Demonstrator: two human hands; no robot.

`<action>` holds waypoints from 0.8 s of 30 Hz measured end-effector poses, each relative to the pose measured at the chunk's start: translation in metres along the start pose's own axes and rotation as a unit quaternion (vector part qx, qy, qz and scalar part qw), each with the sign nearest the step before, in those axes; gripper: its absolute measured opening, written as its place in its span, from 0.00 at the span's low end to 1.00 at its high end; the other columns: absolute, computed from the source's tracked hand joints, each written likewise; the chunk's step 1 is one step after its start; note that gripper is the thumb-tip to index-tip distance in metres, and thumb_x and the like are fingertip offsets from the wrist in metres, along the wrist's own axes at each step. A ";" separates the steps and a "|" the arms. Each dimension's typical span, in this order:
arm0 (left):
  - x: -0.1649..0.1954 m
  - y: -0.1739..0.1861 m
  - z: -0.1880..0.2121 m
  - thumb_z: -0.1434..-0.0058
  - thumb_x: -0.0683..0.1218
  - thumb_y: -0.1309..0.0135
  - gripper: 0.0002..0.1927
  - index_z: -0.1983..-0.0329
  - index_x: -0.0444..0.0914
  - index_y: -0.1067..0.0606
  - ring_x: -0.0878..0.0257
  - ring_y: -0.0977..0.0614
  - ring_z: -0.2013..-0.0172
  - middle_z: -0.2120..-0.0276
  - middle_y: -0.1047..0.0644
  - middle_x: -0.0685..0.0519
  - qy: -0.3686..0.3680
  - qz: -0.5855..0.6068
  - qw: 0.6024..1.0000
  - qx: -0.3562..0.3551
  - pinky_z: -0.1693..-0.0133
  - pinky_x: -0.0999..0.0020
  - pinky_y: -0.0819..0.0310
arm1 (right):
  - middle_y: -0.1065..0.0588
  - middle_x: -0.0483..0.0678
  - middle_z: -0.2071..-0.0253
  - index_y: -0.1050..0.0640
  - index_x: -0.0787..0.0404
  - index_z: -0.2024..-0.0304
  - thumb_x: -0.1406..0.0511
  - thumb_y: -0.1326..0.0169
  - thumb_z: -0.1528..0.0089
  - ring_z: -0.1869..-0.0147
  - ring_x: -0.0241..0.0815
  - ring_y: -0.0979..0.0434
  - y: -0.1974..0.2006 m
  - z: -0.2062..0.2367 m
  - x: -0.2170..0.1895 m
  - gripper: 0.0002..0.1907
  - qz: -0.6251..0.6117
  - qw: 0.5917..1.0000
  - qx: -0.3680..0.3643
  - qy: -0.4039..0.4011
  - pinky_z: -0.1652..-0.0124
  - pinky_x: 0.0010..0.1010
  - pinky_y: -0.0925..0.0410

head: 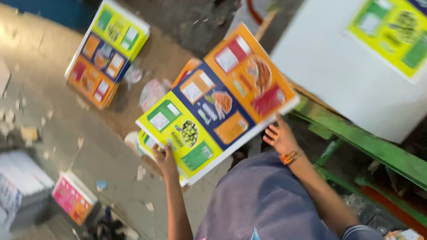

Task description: The person repeatedly picks up a stack of colorful printed books from a table and places them onto a green machine. The person handles the books by hand, lifting and setting them down in a repetitive loop.

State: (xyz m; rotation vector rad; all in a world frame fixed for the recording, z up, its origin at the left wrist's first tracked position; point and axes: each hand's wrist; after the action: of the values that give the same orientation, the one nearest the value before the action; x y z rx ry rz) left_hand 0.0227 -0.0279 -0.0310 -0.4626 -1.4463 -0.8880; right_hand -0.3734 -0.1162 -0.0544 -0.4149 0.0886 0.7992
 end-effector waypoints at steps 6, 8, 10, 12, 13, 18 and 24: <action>-0.027 0.077 0.008 0.32 0.35 0.44 0.18 0.40 0.32 0.30 0.63 0.19 0.57 0.51 0.23 0.48 -0.097 -0.051 0.986 0.128 0.56 0.71 0.23 | 0.20 0.46 0.46 0.23 0.65 0.42 0.68 0.34 0.38 0.47 0.39 0.21 -0.082 -0.049 0.029 0.22 0.193 0.883 -0.175 0.392 0.48 0.32 0.28; -0.029 0.074 -0.003 0.36 0.38 0.42 0.21 0.40 0.33 0.32 0.64 0.19 0.62 0.58 0.20 0.50 -0.050 -0.025 0.984 0.167 0.59 0.71 0.23 | 0.18 0.50 0.52 0.22 0.66 0.47 0.67 0.32 0.38 0.52 0.43 0.18 -0.110 -0.055 0.032 0.19 0.335 0.804 -0.129 0.474 0.51 0.35 0.26; -0.030 0.069 -0.014 0.38 0.38 0.39 0.24 0.39 0.32 0.31 0.61 0.19 0.58 0.54 0.21 0.47 -0.084 -0.075 0.975 0.193 0.56 0.67 0.23 | 0.18 0.54 0.55 0.23 0.65 0.50 0.66 0.30 0.42 0.54 0.47 0.16 -0.129 -0.060 0.033 0.21 0.456 0.690 -0.073 0.558 0.53 0.38 0.26; -0.033 0.068 -0.020 0.39 0.39 0.39 0.27 0.37 0.33 0.31 0.58 0.18 0.55 0.52 0.21 0.44 -0.044 -0.109 0.970 0.213 0.54 0.64 0.23 | 0.19 0.58 0.57 0.25 0.66 0.49 0.66 0.30 0.44 0.54 0.51 0.17 -0.140 -0.061 0.033 0.25 0.502 0.638 -0.066 0.580 0.55 0.39 0.27; -0.033 0.067 -0.023 0.39 0.41 0.40 0.28 0.36 0.34 0.32 0.58 0.18 0.57 0.53 0.20 0.44 0.014 -0.102 0.971 0.216 0.54 0.65 0.23 | 0.20 0.58 0.57 0.26 0.66 0.48 0.66 0.30 0.45 0.54 0.53 0.17 -0.142 -0.061 0.033 0.26 0.500 0.629 -0.064 0.592 0.56 0.40 0.27; -0.061 0.077 -0.013 0.39 0.46 0.37 0.35 0.32 0.32 0.37 0.48 0.22 0.44 0.44 0.25 0.37 0.018 -0.128 0.965 0.229 0.43 0.58 0.28 | 0.19 0.56 0.58 0.24 0.62 0.49 0.61 0.34 0.37 0.54 0.53 0.16 -0.136 -0.066 0.041 0.19 0.549 0.614 -0.079 0.561 0.56 0.41 0.27; -0.089 0.075 0.058 0.51 0.65 0.28 0.62 0.25 0.32 0.49 0.38 0.36 0.33 0.32 0.37 0.32 0.101 -0.355 0.915 0.164 0.36 0.45 0.41 | 0.21 0.57 0.48 0.25 0.59 0.41 0.57 0.34 0.37 0.45 0.57 0.20 -0.124 -0.078 0.041 0.26 0.622 0.532 -0.081 0.568 0.50 0.46 0.28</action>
State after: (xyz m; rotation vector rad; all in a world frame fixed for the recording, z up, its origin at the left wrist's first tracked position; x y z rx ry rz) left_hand 0.0509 0.0827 -0.0924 0.4351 -1.5445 -1.1843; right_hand -0.2504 -0.1961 -0.0951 -1.0416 1.7553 1.8323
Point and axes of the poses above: each hand's wrist, its own z-axis away from the middle knuckle, its own y-axis out of the back of the hand, x = y × z
